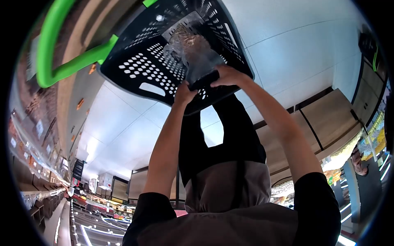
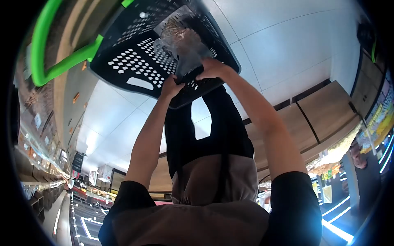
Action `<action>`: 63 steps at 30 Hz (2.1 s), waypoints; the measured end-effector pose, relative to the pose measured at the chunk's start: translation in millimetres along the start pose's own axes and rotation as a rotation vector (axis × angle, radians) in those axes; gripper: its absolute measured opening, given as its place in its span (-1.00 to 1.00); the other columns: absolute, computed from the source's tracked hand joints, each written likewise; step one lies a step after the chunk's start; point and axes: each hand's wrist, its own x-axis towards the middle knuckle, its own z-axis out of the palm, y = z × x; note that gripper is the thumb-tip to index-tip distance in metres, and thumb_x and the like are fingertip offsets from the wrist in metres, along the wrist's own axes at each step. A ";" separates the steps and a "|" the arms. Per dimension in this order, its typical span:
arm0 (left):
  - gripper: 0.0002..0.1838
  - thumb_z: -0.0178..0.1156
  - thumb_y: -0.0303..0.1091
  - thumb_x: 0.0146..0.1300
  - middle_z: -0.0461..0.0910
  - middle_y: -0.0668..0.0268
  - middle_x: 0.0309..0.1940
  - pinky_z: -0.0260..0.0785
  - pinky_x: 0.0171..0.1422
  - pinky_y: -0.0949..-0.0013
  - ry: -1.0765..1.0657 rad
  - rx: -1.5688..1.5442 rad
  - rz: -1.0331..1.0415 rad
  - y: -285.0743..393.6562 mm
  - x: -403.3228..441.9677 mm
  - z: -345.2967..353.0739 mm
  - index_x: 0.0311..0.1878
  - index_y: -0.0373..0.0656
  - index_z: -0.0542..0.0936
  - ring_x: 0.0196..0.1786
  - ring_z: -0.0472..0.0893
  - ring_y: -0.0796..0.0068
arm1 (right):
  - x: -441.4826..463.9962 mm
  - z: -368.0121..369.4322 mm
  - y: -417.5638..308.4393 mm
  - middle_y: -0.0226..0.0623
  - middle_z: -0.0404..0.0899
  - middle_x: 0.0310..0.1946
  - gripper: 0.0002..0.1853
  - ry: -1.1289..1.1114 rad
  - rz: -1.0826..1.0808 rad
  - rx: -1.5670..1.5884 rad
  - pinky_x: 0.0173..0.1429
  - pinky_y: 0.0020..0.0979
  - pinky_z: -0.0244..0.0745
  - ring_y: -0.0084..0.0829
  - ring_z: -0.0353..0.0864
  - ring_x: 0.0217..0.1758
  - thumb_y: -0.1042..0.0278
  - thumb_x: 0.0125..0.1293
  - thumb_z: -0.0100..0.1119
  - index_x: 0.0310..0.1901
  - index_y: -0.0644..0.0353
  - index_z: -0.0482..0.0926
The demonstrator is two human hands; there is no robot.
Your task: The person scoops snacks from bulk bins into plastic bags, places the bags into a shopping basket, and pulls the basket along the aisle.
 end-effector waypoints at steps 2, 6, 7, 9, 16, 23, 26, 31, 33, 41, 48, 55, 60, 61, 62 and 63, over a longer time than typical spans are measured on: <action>-0.31 0.53 -0.17 -0.03 0.60 -0.07 0.00 0.50 0.17 0.01 0.067 0.111 -0.054 -7.6 20.1 17.6 0.15 -0.21 0.46 0.09 0.62 -0.12 | 37.9 10.9 5.8 0.05 0.43 0.21 -0.31 0.557 0.020 -0.445 0.32 -0.13 0.47 -0.05 0.53 0.26 0.22 0.13 0.41 0.28 0.28 0.40; -0.31 0.47 -0.21 0.05 0.57 -0.09 0.05 0.50 0.19 -0.02 0.151 0.065 -0.043 -34.1 59.9 53.0 0.24 -0.18 0.43 0.12 0.61 -0.15 | 93.6 11.4 30.6 0.05 0.38 0.26 -0.38 0.545 0.170 -0.461 0.29 -0.08 0.50 0.07 0.50 0.27 0.41 0.20 0.24 0.32 0.23 0.34; -0.37 0.42 -0.23 0.11 0.58 -0.08 0.05 0.50 0.18 -0.02 0.170 0.063 -0.046 -41.3 67.4 60.2 0.24 -0.18 0.44 0.13 0.60 -0.14 | 103.9 17.5 41.5 0.05 0.38 0.26 -0.38 0.535 0.174 -0.461 0.29 -0.08 0.50 0.07 0.50 0.27 0.41 0.20 0.24 0.32 0.23 0.34; -0.63 0.25 -0.27 0.27 0.62 -0.05 -0.02 0.52 0.11 -0.04 0.227 0.048 -0.006 -59.5 83.0 79.8 0.10 -0.17 0.54 0.09 0.62 -0.11 | 120.0 20.6 63.4 0.06 0.53 0.14 -0.52 0.624 0.184 -0.399 0.26 -0.09 0.54 0.02 0.57 0.22 0.43 0.25 0.16 0.23 0.24 0.44; -0.86 0.20 -0.32 0.27 0.69 -0.03 -0.21 0.53 -0.01 -0.02 0.146 0.048 -0.008 -42.0 61.2 56.8 -0.25 -0.18 0.62 -0.08 0.67 -0.12 | 103.2 8.4 67.7 0.03 0.69 -0.09 -0.80 0.501 -0.001 -0.242 0.18 -0.09 0.58 0.01 0.68 0.07 0.39 0.30 0.07 -0.20 0.21 0.69; -0.20 0.52 -0.19 0.02 0.45 -0.15 0.23 0.45 0.28 0.07 0.100 -0.068 0.044 -24.3 4.3 31.1 0.32 -0.18 0.37 0.23 0.54 -0.13 | 42.8 16.5 5.6 0.03 0.70 -0.17 -0.80 0.509 -0.124 -0.368 0.15 -0.08 0.58 0.02 0.69 0.01 0.37 0.22 0.12 -0.22 0.26 0.67; -0.12 0.53 -0.21 0.01 0.44 -0.13 0.24 0.44 0.32 0.09 0.180 -0.035 0.144 -35.2 -11.0 35.8 0.39 -0.20 0.32 0.25 0.53 -0.12 | 13.6 27.9 -29.4 0.01 0.70 -0.18 -0.82 0.470 -0.132 -0.420 0.15 -0.09 0.58 0.02 0.69 0.00 0.42 0.20 0.13 -0.23 0.28 0.66; -0.13 0.50 -0.29 0.01 0.28 -0.07 0.36 0.36 0.42 0.09 0.244 -0.082 0.128 -19.5 -49.3 24.4 0.41 -0.14 0.32 0.37 0.41 -0.09 | -41.1 54.0 -73.3 0.03 0.68 -0.24 -0.87 0.530 -0.279 -0.349 0.03 -0.02 0.55 0.06 0.68 -0.09 0.49 0.19 0.11 -0.27 0.30 0.61; -0.23 0.47 -0.31 0.05 0.29 -0.06 0.35 0.39 0.38 0.10 0.253 -0.116 0.167 -23.6 -57.5 22.7 0.37 -0.11 0.39 0.33 0.44 -0.09 | -70.0 59.5 -87.5 0.09 0.63 -0.34 -0.91 0.579 -0.346 -0.210 -0.10 0.03 0.48 0.13 0.63 -0.18 0.49 0.26 0.06 -0.28 0.28 0.55; -0.81 0.10 -0.42 0.39 0.60 -0.03 -0.10 0.44 0.07 0.07 0.436 -0.335 0.489 -0.4 -163.4 -68.6 -0.12 -0.31 0.63 -0.01 0.60 -0.11 | -235.5 77.4 -149.3 -0.07 0.59 -0.46 -0.77 0.689 -0.345 0.137 -0.17 -0.23 0.50 -0.13 0.63 -0.33 0.35 0.48 0.02 -0.28 0.33 0.52; -0.86 0.26 -0.47 0.24 0.60 -0.02 -0.33 0.48 -0.11 0.16 0.406 -0.323 0.712 -3.1 -346.1 -178.1 -0.21 -0.36 0.64 -0.20 0.62 -0.11 | -374.2 154.5 -237.4 -0.38 0.53 -0.51 -0.72 0.824 -0.519 0.524 -0.21 -0.49 0.45 -0.58 0.51 -0.40 0.33 0.52 0.02 -0.34 0.33 0.53; -0.79 0.34 -0.37 0.29 0.65 0.21 -0.53 0.48 -0.28 0.34 0.276 -0.275 0.607 -51.0 -445.4 -210.4 -0.40 -0.31 0.69 -0.46 0.63 0.43 | -428.0 215.2 -289.6 -0.47 0.41 -0.57 -0.71 0.843 -0.602 0.449 -0.29 -0.53 0.30 -0.64 0.36 -0.46 0.37 0.51 0.02 -0.43 0.25 0.47; -0.75 0.31 -0.31 0.35 0.64 0.35 -0.55 0.40 -0.38 0.50 0.285 -0.663 0.562 -92.4 -474.5 -219.7 -0.39 -0.30 0.72 -0.51 0.56 0.64 | -430.0 236.0 -305.1 -0.49 0.41 -0.57 -0.69 0.742 -0.552 0.253 -0.31 -0.52 0.28 -0.65 0.34 -0.46 0.33 0.52 0.03 -0.44 0.24 0.46; -0.70 0.27 -0.28 0.39 0.65 0.33 -0.55 0.33 -0.43 0.50 0.422 -0.652 0.474 -95.1 -481.4 -221.9 -0.41 -0.30 0.70 -0.57 0.49 0.67 | -429.9 242.1 -315.3 -0.48 0.39 -0.59 -0.66 0.705 -0.547 0.238 -0.33 -0.49 0.29 -0.63 0.32 -0.48 0.32 0.52 0.03 -0.47 0.24 0.42; -0.70 0.27 -0.28 0.39 0.65 0.33 -0.55 0.33 -0.43 0.50 0.436 -0.666 0.461 -95.6 -490.5 -222.0 -0.41 -0.30 0.70 -0.57 0.49 0.67 | -429.0 245.2 -325.4 -0.47 0.37 -0.61 -0.64 0.668 -0.547 0.219 -0.34 -0.46 0.29 -0.62 0.29 -0.49 0.31 0.51 0.04 -0.50 0.25 0.38; -0.67 0.25 -0.27 0.42 0.61 0.35 -0.59 0.27 -0.45 0.50 0.648 -0.623 0.421 -93.2 -500.6 -222.2 -0.44 -0.30 0.66 -0.58 0.43 0.69 | -427.5 248.2 -333.6 -0.47 0.37 -0.61 -0.64 0.648 -0.551 0.205 -0.34 -0.46 0.29 -0.62 0.29 -0.49 0.31 0.51 0.04 -0.50 0.25 0.38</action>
